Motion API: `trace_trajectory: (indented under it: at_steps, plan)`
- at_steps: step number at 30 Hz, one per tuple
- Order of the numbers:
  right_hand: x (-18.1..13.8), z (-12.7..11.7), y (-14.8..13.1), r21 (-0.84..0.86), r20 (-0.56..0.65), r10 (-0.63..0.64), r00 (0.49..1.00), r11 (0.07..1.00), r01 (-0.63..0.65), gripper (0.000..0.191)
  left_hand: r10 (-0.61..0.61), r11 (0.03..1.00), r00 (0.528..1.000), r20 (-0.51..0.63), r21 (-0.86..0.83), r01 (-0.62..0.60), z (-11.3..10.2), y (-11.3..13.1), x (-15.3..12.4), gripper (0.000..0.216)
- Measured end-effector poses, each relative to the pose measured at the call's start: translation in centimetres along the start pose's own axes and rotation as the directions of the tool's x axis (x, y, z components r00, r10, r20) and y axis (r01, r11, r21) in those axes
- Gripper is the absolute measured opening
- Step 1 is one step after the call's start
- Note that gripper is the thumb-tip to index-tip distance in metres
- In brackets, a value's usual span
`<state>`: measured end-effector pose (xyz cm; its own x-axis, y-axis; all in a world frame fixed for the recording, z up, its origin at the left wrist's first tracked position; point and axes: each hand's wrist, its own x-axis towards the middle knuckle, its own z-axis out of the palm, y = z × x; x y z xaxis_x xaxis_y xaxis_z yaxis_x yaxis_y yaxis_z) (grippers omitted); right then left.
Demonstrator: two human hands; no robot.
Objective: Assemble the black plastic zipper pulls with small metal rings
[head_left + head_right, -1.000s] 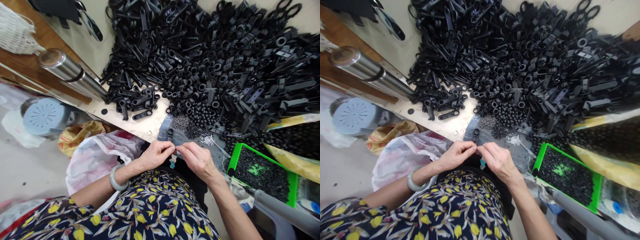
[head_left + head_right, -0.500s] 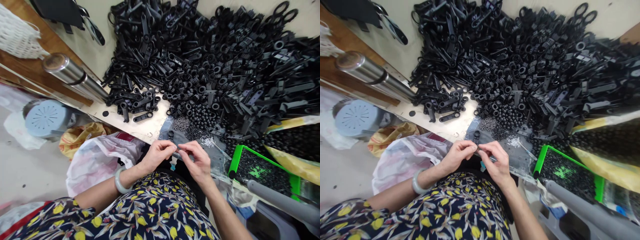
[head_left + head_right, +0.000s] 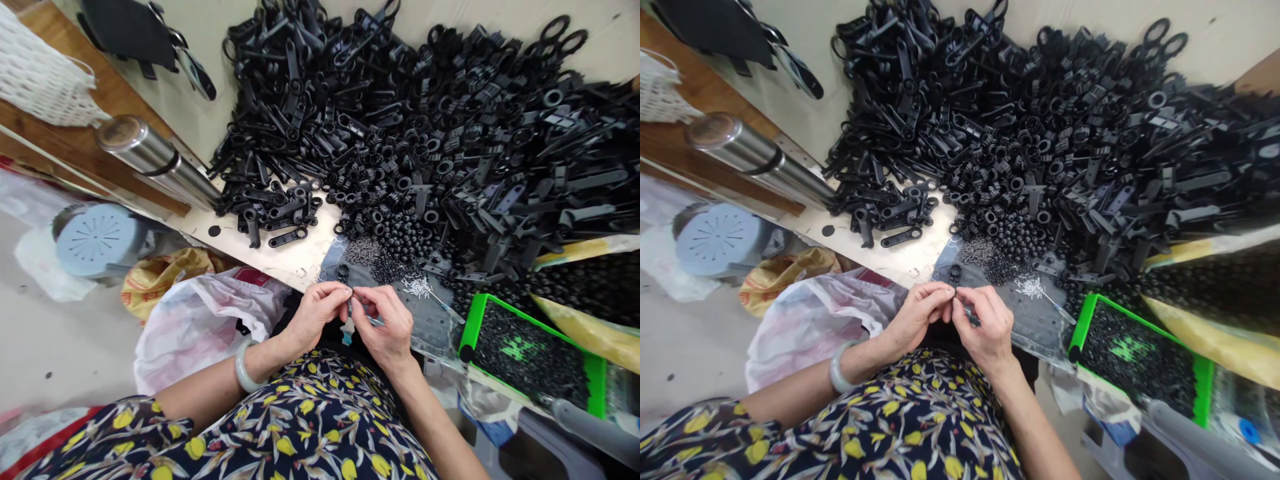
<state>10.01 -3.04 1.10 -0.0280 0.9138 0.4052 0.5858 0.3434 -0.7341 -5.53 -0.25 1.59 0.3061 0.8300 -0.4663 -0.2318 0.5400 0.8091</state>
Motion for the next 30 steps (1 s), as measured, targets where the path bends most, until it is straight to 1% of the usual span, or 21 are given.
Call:
trace_trajectory:
  at_steps: [4, 14, 17, 21, 24, 27, 29, 30]
  plan:
    - [0.1, 0.0, 0.0, -0.002, 0.016, -0.006, 1.0, 1.0, 0.006, 0.019, 0.003, 1.0, 1.0, 0.005, 0.003, -0.003, 0.0, -0.2, 0.0, 0.031]
    - [0.1, 0.1, -0.1, 0.068, 0.069, 0.06, 0.996, 0.996, -0.065, 0.016, 0.022, 0.999, 1.0, -0.016, 0.044, -0.021, 0.0, -0.1, -0.2, 0.032]
    - [0.1, 0.2, -0.1, 0.055, 0.059, 0.062, 0.996, 0.996, -0.065, 0.015, 0.041, 0.997, 0.999, -0.016, 0.062, -0.04, -0.1, -0.2, -0.1, 0.031]
    - [0.3, 0.3, -0.2, 0.004, 0.053, 0.029, 0.998, 1.0, -0.03, 0.012, 0.029, 0.996, 0.999, -0.028, 0.089, -0.027, -0.1, -0.4, 0.0, 0.029]
    - [0.3, 0.2, -0.1, -0.019, 0.064, 0.013, 0.998, 1.0, -0.012, 0.01, 0.048, 0.984, 0.999, -0.004, 0.173, -0.047, -0.3, -0.1, -0.2, 0.03]
    - [0.2, 0.1, 0.3, -0.004, 0.06, 0.048, 0.997, 0.999, -0.048, 0.012, 0.102, 0.947, 0.995, 0.017, 0.304, -0.102, -1.2, 0.4, -0.5, 0.036]
    - [0.1, -0.1, 0.8, 0.01, 0.055, 0.078, 0.995, 0.997, -0.078, 0.013, 0.18, 0.897, 0.983, -0.046, 0.417, -0.145, -1.9, 0.6, -0.4, 0.037]
    - [0.0, -0.1, 1.1, 0.014, 0.057, 0.087, 0.995, 0.996, -0.088, 0.014, 0.227, 0.854, 0.97, -0.09, 0.498, -0.153, -2.2, 0.5, -0.3, 0.035]
